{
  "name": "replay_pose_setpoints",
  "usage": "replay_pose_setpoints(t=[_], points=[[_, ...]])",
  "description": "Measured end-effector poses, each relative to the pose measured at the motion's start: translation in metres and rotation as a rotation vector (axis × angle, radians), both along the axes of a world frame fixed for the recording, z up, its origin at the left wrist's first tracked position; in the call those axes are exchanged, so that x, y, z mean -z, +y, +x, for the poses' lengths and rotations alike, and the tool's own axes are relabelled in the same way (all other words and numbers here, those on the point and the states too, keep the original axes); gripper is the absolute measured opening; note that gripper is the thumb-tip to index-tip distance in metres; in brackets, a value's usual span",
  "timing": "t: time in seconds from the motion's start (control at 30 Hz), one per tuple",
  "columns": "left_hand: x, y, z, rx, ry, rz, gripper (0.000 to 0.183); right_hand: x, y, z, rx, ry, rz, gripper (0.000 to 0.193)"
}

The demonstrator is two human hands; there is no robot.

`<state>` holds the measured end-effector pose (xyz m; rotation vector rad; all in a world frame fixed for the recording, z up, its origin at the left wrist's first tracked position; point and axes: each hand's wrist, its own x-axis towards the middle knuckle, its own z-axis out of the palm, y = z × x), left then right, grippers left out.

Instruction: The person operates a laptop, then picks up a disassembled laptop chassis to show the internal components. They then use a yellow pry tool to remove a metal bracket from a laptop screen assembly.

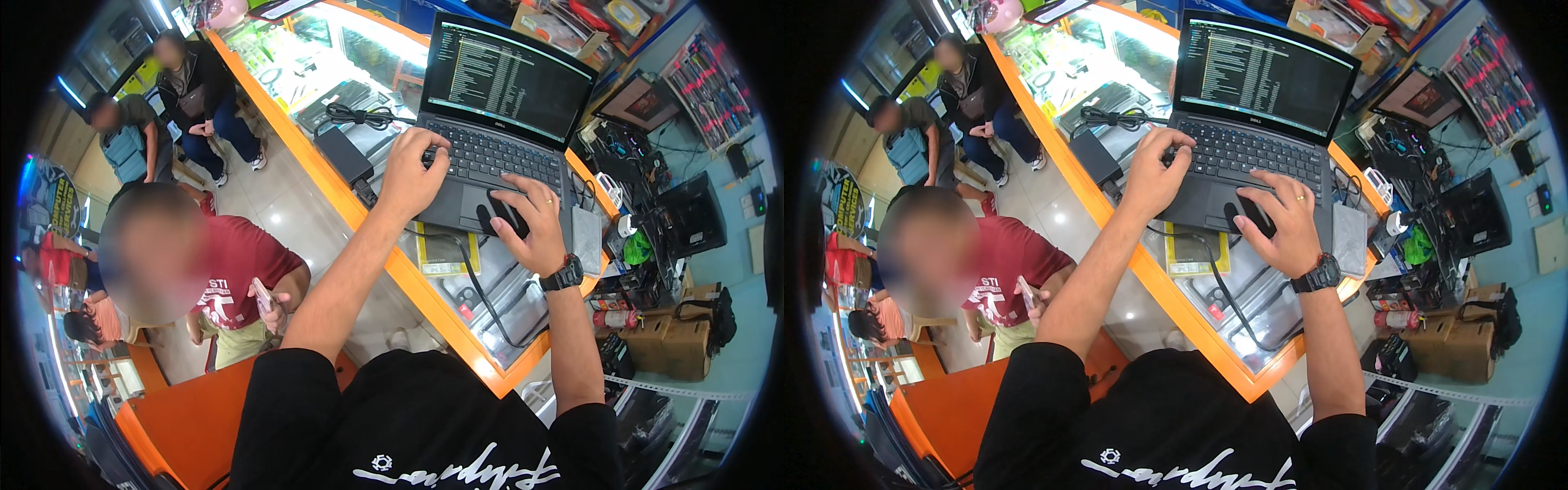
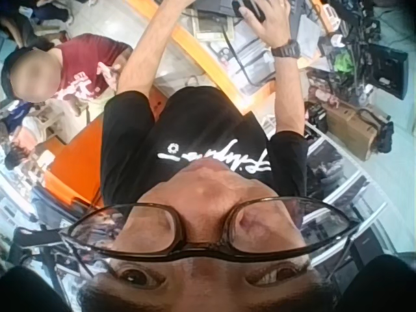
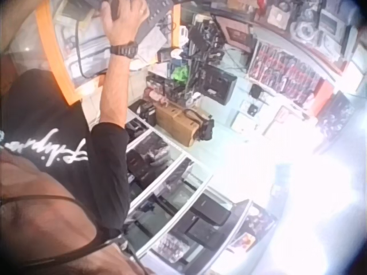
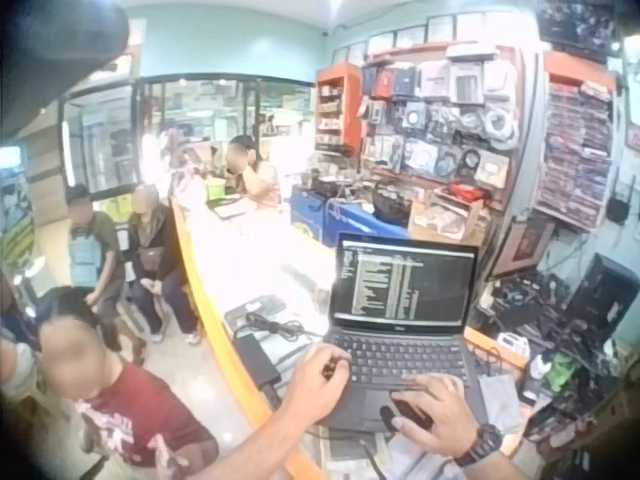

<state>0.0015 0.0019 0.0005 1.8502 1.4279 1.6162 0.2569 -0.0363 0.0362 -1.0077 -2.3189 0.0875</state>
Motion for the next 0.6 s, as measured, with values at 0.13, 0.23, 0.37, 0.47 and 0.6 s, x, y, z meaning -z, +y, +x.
replay_pose_setpoints(t=[0.13, 0.23, 0.37, 0.47, 0.6], points=[[-0.004, -0.001, -0.002, 0.03, 0.081, 0.212, 0.012, -0.006, -0.002, -0.007, -0.016, 0.049, 0.024, 0.037], [-0.013, -0.005, 0.005, 0.046, 0.15, 0.362, 0.014, -0.012, -0.002, -0.005, -0.046, 0.045, 0.075, 0.038], [-0.026, -0.021, 0.019, 0.109, 0.111, 0.432, 0.014, -0.02, 0.003, 0.003, -0.117, 0.094, 0.132, 0.041], [-0.028, -0.094, 0.024, 0.094, -0.056, 0.336, 0.012, -0.019, -0.017, 0.004, -0.159, 0.189, 0.078, 0.045], [-0.023, -0.204, 0.036, 0.09, -0.256, 0.1, 0.012, -0.025, -0.031, 0.01, -0.288, 0.342, 0.045, 0.048]])
